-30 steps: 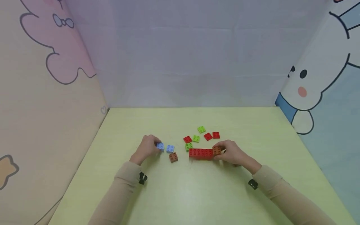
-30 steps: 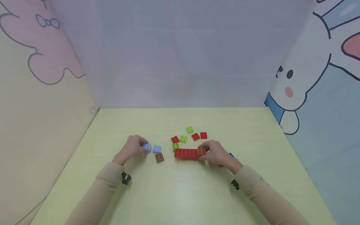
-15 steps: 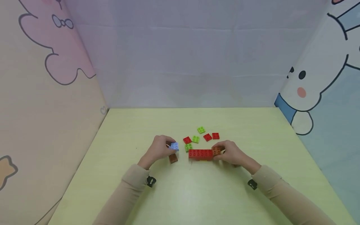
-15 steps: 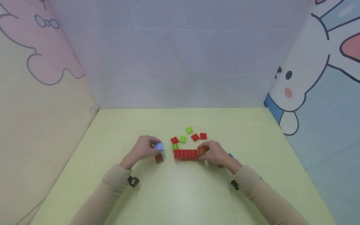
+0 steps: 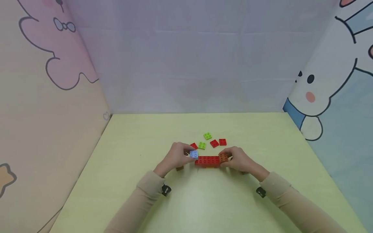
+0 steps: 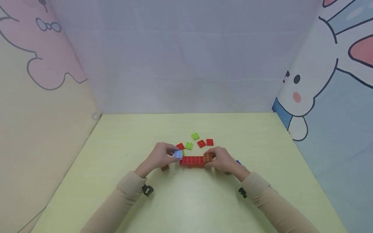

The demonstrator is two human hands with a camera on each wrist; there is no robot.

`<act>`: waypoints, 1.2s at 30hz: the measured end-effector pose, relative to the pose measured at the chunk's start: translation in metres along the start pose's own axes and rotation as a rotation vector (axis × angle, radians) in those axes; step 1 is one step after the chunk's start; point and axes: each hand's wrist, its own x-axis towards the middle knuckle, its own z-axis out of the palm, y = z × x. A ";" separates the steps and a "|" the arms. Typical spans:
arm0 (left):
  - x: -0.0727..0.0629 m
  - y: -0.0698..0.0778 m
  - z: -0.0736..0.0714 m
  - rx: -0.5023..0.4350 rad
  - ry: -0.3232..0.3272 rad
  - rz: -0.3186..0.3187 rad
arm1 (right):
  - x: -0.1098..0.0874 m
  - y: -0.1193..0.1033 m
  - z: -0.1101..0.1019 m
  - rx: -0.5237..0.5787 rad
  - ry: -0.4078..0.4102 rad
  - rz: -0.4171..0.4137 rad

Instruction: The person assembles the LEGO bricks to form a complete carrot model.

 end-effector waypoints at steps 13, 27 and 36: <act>0.005 0.000 0.018 0.002 -0.024 0.006 | 0.000 0.000 0.000 -0.007 -0.002 -0.002; 0.004 0.002 0.026 -0.012 -0.019 0.002 | -0.001 0.000 -0.001 -0.004 -0.002 -0.004; 0.003 -0.003 0.034 -0.011 0.021 -0.024 | 0.000 0.001 -0.001 0.003 -0.005 0.008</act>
